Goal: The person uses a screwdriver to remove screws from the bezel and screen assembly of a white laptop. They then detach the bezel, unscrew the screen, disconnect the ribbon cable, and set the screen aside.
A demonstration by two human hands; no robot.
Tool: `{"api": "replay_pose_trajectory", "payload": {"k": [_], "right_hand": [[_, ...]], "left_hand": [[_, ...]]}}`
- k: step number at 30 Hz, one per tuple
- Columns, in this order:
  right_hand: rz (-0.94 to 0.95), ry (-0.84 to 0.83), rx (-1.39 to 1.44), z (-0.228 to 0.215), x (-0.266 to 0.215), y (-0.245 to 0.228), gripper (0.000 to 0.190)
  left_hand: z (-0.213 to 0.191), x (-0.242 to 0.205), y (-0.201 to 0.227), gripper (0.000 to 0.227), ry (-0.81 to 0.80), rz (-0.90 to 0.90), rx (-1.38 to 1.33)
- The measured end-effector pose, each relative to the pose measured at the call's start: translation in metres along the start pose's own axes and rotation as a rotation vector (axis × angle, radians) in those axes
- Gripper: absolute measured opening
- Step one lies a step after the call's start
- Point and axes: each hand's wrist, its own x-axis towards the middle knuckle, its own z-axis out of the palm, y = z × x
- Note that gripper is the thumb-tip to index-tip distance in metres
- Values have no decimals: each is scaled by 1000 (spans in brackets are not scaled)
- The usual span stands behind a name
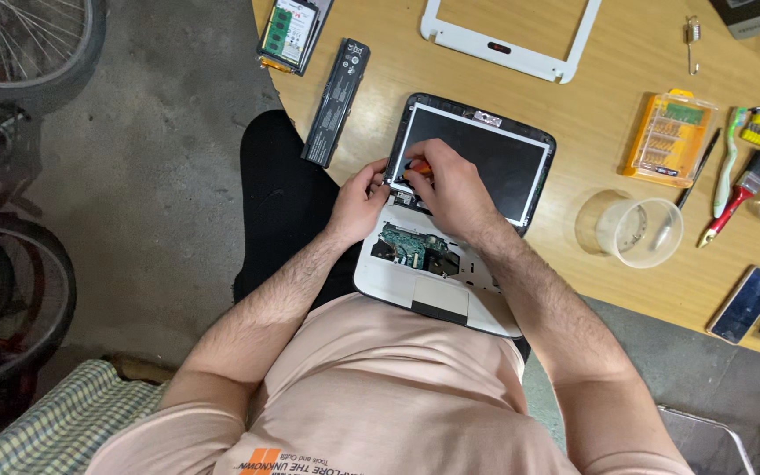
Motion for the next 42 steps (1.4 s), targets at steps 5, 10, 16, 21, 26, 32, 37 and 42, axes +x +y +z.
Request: {"api": "replay_pose_trajectory", "payload": {"k": [5, 10, 16, 21, 26, 32, 37, 42], "right_hand": [[-7, -12, -2, 5, 3, 4, 24], [-22, -47, -31, 4, 6, 7, 20], [-206, -158, -379, 1, 11, -16, 12], [-326, -140, -760, 9, 28, -14, 6], [-477, -174, -806, 6, 34, -25, 5], [-479, -258, -721, 12, 42, 3, 19], [-282, -218, -816, 4, 38, -12, 26], [-317, -293, -524, 1, 42, -21, 25]], "left_hand": [[0, 1, 2, 49, 0, -9, 5], [-3, -2, 10, 48, -15, -34, 2], [-5, -1, 5, 47, -12, -10, 27], [-6, -4, 12, 44, -31, -4, -2], [-5, 4, -19, 22, -38, 26, 18], [-8, 3, -5, 22, -63, 29, 39], [-12, -4, 14, 42, -71, 49, 26], [-8, 4, -5, 32, -48, 12, 32]]}}
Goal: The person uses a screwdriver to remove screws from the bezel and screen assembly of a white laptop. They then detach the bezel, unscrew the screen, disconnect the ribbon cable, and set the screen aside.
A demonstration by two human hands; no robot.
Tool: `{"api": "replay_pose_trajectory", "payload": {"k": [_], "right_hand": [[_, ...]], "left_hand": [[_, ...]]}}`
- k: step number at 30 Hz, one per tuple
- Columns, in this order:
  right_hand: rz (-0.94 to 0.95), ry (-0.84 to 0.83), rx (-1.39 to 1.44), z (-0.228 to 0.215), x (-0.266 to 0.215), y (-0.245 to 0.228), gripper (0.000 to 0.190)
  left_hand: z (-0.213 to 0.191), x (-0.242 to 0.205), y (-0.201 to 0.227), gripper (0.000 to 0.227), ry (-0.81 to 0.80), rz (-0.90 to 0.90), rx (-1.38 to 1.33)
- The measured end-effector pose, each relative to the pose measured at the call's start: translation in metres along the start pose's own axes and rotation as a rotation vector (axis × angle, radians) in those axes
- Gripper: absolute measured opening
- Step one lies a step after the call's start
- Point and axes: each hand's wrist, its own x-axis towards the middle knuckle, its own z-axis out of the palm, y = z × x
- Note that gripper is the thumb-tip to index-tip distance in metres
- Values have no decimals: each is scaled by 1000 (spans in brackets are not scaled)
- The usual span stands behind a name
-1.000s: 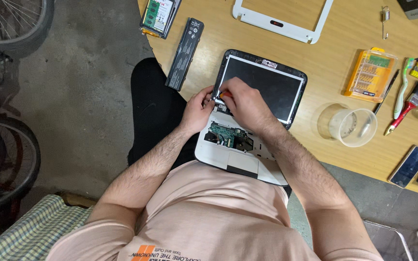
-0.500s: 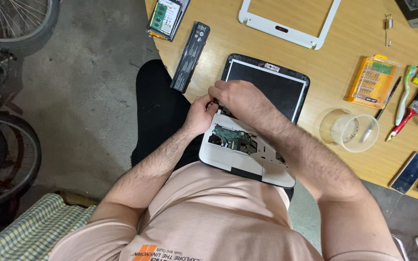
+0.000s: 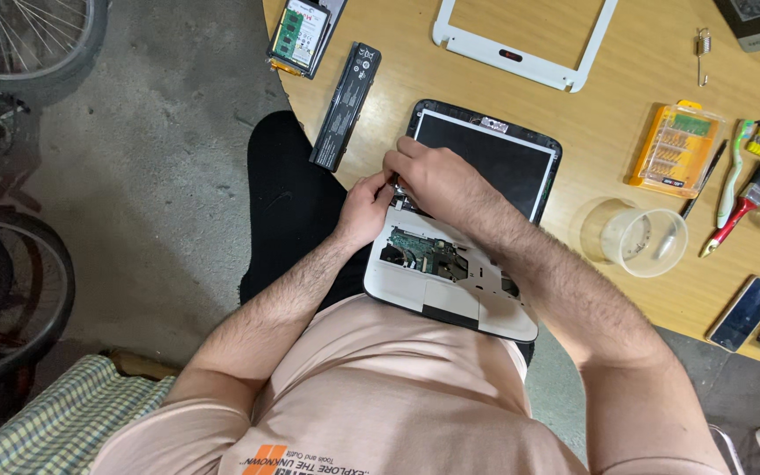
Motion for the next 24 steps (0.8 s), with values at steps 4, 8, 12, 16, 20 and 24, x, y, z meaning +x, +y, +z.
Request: {"api": "replay_pose_trajectory", "payload": {"k": [4, 8, 12, 16, 20, 24], "right_hand": [[37, -54, 115, -2, 2, 2, 25], [96, -26, -41, 4, 1, 5, 19], [-2, 9, 102, -2, 0, 2, 21], [2, 30, 111, 8, -1, 7, 18], [58, 63, -188, 13, -6, 5, 18], [-13, 59, 30, 6, -3, 8, 23]], "left_hand": [[2, -1, 12, 33, 28, -58, -36], [3, -6, 20, 39, 40, -83, -57], [12, 1, 7, 24, 79, -121, -51], [16, 7, 9, 20, 113, -106, -68], [15, 7, 14, 20, 139, -76, -93], [17, 7, 12, 33, 141, -125, -89]]}}
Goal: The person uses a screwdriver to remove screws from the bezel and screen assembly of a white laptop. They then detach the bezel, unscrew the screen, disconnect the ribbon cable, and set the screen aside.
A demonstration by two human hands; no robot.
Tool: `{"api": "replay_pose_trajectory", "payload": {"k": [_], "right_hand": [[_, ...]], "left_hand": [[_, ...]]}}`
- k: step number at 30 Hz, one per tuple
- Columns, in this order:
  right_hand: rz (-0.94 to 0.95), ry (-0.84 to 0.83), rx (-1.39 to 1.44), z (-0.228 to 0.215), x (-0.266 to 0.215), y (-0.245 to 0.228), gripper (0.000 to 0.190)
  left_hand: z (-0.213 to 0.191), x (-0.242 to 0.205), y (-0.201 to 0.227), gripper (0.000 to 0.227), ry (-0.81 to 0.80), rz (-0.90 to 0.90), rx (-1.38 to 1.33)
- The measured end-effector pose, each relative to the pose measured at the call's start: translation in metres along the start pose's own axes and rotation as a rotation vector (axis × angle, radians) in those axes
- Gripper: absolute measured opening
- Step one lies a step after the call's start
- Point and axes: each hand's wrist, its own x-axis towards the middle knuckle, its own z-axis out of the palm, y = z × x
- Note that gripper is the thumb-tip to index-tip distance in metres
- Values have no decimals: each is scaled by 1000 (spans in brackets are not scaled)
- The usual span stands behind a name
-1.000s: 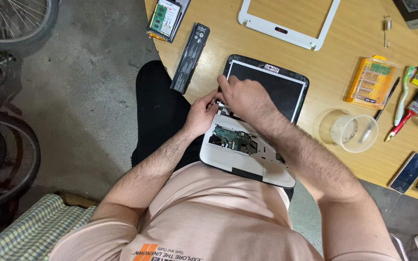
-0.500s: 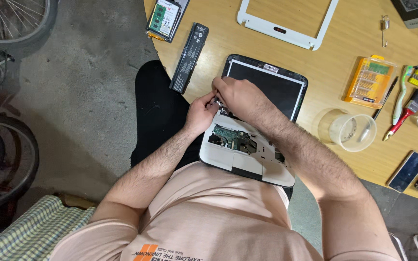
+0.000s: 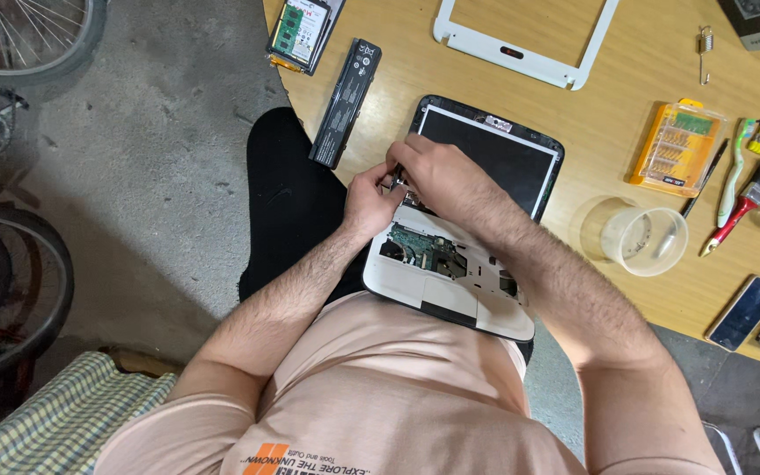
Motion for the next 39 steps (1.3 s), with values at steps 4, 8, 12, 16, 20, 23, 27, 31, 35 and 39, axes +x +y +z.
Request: {"api": "replay_pose_trajectory", "payload": {"k": [4, 8, 12, 16, 20, 23, 27, 31, 35, 39], "right_hand": [[-8, -13, 96, -2, 0, -3, 25], [64, 13, -159, 5, -1, -3, 21], [-45, 10, 67, -3, 4, -6, 23], [21, -49, 110, -5, -2, -7, 39], [134, -32, 9, 5, -2, 1, 23], [107, -23, 49, 6, -1, 5, 27], [104, -34, 143, -6, -4, -4, 38], [144, -15, 64, 12, -6, 7, 22], [187, 51, 175, 2, -12, 4, 25], [264, 141, 325, -4, -25, 11, 26]], "left_hand": [[0, 1, -4, 32, 8, -5, 4], [-2, -1, 3, 41, 0, -8, 3], [1, 0, -5, 27, 14, -44, -23], [-4, -5, 9, 28, -1, -27, -36], [-9, -10, 21, 32, -9, -27, 6], [-8, -10, 23, 46, -12, -48, 36], [-8, -8, 16, 47, -12, -33, 1], [-5, -3, 5, 50, -15, -12, 30], [-7, -7, 14, 50, -11, -9, 36], [-5, -5, 12, 50, 2, 18, 34]]}}
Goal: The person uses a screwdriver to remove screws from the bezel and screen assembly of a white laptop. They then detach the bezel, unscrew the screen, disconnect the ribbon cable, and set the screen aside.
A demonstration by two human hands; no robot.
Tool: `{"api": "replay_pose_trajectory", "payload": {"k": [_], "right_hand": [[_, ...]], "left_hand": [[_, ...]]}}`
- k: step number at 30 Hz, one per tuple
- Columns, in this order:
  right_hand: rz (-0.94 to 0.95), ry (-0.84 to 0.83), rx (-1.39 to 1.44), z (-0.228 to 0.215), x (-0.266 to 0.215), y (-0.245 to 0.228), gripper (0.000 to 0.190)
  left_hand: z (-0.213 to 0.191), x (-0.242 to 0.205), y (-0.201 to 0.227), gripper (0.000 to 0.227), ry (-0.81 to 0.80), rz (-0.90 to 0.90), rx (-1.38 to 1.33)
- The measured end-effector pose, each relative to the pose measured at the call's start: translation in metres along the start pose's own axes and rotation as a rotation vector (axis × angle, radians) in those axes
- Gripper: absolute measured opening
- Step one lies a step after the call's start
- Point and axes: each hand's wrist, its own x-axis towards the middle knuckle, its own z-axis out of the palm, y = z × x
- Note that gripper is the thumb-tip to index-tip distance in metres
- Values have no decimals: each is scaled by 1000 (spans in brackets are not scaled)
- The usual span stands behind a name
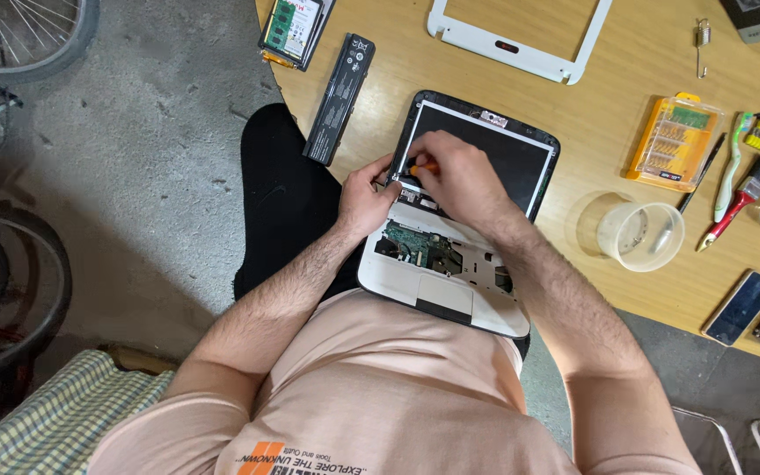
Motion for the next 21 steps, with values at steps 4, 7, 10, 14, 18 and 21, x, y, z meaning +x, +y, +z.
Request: {"api": "replay_pose_trajectory", "payload": {"k": [4, 7, 10, 14, 18, 21], "right_hand": [[57, 64, 146, -1, -21, 19, 30], [140, 132, 324, -2, -40, 29, 31], [204, 154, 551, 1, -57, 40, 35], [190, 210, 589, 2, -71, 41, 36], [119, 226, 479, -1, -75, 32, 36], [107, 219, 469, -4, -75, 26, 34]], "left_hand": [[-2, -6, 9, 50, 7, 26, 14], [-3, -9, 12, 49, 15, 37, 11], [-10, -15, 23, 52, 28, 96, 59], [-20, -21, 44, 50, 18, 432, 141], [-15, -23, 58, 38, -72, 561, 87], [-13, -21, 68, 34, -159, 590, 1]]}}
